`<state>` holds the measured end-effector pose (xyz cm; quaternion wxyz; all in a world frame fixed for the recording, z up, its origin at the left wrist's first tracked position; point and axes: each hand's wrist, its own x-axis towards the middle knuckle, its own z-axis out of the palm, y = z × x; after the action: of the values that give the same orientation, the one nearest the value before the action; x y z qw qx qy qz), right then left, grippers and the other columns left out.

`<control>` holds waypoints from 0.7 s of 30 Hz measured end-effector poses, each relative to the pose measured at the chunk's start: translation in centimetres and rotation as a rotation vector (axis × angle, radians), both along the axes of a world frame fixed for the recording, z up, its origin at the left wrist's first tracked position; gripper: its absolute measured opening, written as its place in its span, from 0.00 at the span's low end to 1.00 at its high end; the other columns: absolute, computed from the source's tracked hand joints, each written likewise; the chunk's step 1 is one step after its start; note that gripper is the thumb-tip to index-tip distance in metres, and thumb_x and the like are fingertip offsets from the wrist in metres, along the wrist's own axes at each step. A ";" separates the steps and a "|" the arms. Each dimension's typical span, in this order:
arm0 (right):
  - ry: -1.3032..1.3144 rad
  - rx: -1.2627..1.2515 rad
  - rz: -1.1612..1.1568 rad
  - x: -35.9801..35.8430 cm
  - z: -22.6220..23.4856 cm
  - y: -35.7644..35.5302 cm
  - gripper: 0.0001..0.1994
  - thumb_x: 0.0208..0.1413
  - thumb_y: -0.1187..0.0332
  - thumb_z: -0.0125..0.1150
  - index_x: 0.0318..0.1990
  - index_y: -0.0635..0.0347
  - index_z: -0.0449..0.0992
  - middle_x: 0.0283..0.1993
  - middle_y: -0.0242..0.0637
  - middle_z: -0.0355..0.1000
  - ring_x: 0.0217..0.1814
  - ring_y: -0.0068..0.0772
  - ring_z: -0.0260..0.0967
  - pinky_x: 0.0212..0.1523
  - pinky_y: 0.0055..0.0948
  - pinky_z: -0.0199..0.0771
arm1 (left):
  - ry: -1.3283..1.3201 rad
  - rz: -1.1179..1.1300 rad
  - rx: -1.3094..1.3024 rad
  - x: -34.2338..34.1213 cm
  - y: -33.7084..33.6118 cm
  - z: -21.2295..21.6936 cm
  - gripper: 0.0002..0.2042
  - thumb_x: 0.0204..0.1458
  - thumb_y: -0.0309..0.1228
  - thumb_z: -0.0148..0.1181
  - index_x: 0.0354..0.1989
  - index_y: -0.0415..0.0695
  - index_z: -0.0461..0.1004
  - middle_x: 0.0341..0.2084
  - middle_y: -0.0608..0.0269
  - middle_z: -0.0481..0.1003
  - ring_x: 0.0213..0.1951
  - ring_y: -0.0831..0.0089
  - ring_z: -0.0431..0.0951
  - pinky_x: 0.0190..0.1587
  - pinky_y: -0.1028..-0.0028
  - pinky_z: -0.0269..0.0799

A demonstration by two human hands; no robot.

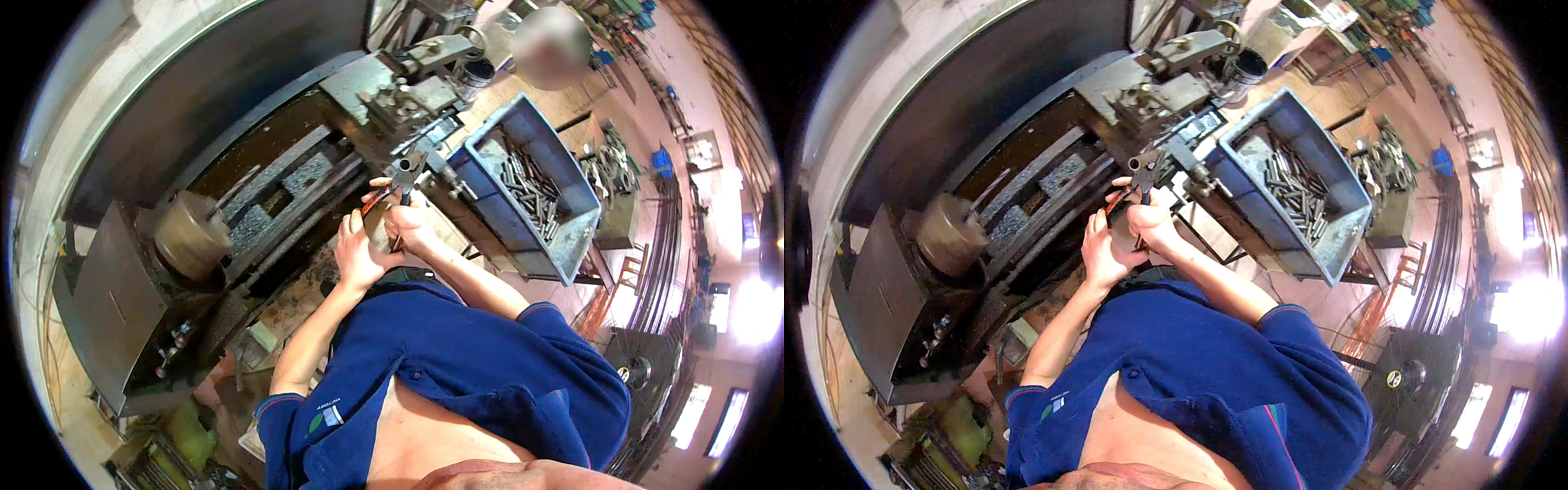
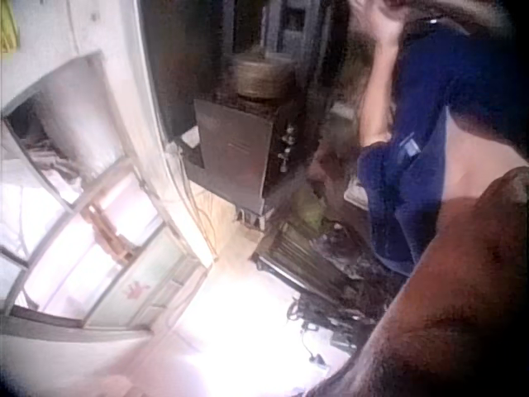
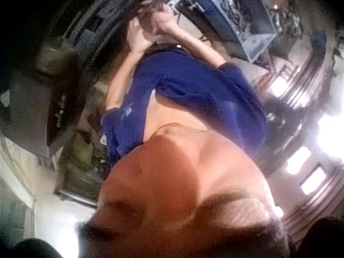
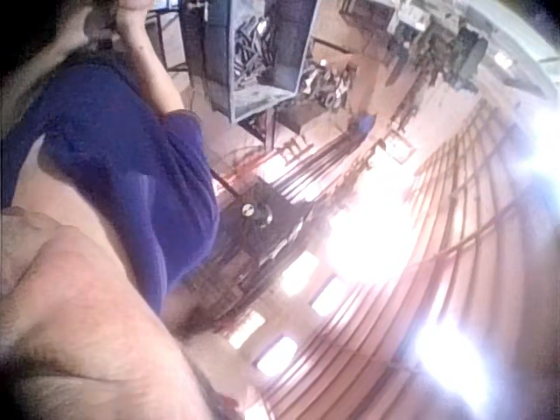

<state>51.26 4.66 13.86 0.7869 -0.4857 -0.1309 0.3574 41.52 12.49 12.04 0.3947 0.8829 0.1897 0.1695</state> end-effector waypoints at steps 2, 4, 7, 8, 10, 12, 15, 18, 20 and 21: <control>0.060 -0.014 -0.029 0.4 0.7 -2.0 0.24 0.37 0.74 0.48 0.49 0.66 0.65 0.41 0.44 0.72 0.17 0.18 0.61 0.15 0.16 0.58 | 0.022 0.008 0.006 0.3 -1.5 0.1 0.41 0.17 0.39 0.71 0.47 0.37 0.62 0.37 0.53 0.66 0.42 0.56 0.69 0.43 0.64 0.67; 0.060 -0.078 -0.071 1.0 1.1 -4.0 0.23 0.38 0.74 0.46 0.47 0.67 0.66 0.41 0.44 0.72 0.13 0.17 0.57 0.13 0.17 0.56 | 0.040 0.005 -0.020 0.8 -2.8 1.6 0.43 0.18 0.40 0.72 0.48 0.36 0.61 0.37 0.53 0.66 0.42 0.57 0.69 0.43 0.64 0.67; 0.018 -0.100 -0.195 1.4 -0.6 -7.0 0.20 0.39 0.75 0.44 0.44 0.67 0.68 0.39 0.45 0.73 0.11 0.16 0.53 0.12 0.18 0.55 | 0.097 -0.131 0.019 1.8 -4.2 1.8 0.45 0.18 0.41 0.73 0.49 0.35 0.60 0.38 0.53 0.66 0.42 0.57 0.70 0.44 0.64 0.67; 0.029 -0.100 -0.217 1.4 -1.2 -8.0 0.20 0.39 0.75 0.44 0.44 0.67 0.68 0.39 0.45 0.73 0.11 0.17 0.53 0.12 0.18 0.55 | 0.086 -0.170 0.014 1.9 -4.9 2.2 0.45 0.18 0.42 0.73 0.51 0.35 0.60 0.39 0.52 0.66 0.41 0.57 0.70 0.44 0.64 0.67; 0.056 -0.079 -0.234 2.3 -1.7 -10.2 0.19 0.40 0.72 0.46 0.43 0.68 0.69 0.38 0.44 0.73 0.12 0.17 0.54 0.13 0.17 0.55 | 0.091 -0.217 0.014 3.0 -6.5 2.8 0.45 0.20 0.42 0.73 0.52 0.35 0.59 0.39 0.52 0.66 0.42 0.57 0.70 0.44 0.65 0.67; 0.101 -0.079 -0.245 3.2 -1.1 -12.2 0.17 0.44 0.68 0.47 0.42 0.68 0.69 0.37 0.42 0.73 0.13 0.16 0.53 0.13 0.16 0.52 | 0.056 -0.241 -0.003 3.2 -8.0 3.5 0.44 0.24 0.43 0.72 0.53 0.36 0.59 0.39 0.52 0.67 0.41 0.59 0.70 0.44 0.66 0.68; 0.002 -0.275 -0.249 5.8 0.4 -16.6 0.15 0.49 0.66 0.46 0.41 0.66 0.71 0.32 0.37 0.73 0.13 0.16 0.54 0.14 0.15 0.54 | -0.003 -0.254 -0.256 3.3 -9.0 2.7 0.26 0.37 0.34 0.65 0.47 0.37 0.67 0.32 0.54 0.72 0.30 0.65 0.74 0.34 0.72 0.70; 0.467 0.313 -0.239 9.1 1.5 -20.8 0.24 0.44 0.65 0.45 0.48 0.71 0.64 0.20 0.24 0.58 0.14 0.13 0.48 0.13 0.15 0.50 | 0.004 -0.049 -0.248 1.0 -8.7 1.6 0.19 0.43 0.32 0.60 0.43 0.37 0.70 0.21 0.57 0.73 0.21 0.74 0.72 0.27 0.75 0.68; 0.626 0.444 -0.343 13.7 -1.5 -24.6 0.27 0.39 0.70 0.46 0.51 0.75 0.59 0.28 0.32 0.60 0.14 0.15 0.48 0.14 0.15 0.53 | 0.078 0.116 -0.323 -2.0 -7.9 0.7 0.17 0.44 0.32 0.60 0.42 0.38 0.71 0.15 0.60 0.71 0.18 0.79 0.69 0.24 0.76 0.65; 0.582 0.429 -0.310 14.4 -1.9 -25.2 0.29 0.37 0.72 0.49 0.52 0.74 0.58 0.39 0.42 0.64 0.14 0.17 0.48 0.15 0.15 0.55 | 0.074 0.199 -0.350 -3.8 -7.5 -0.4 0.16 0.45 0.32 0.59 0.42 0.38 0.71 0.13 0.61 0.70 0.17 0.81 0.67 0.22 0.77 0.63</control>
<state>65.71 -20.54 11.94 0.9194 -0.2026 0.1009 0.3216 37.76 4.96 11.68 0.5161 0.7833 0.3171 0.1397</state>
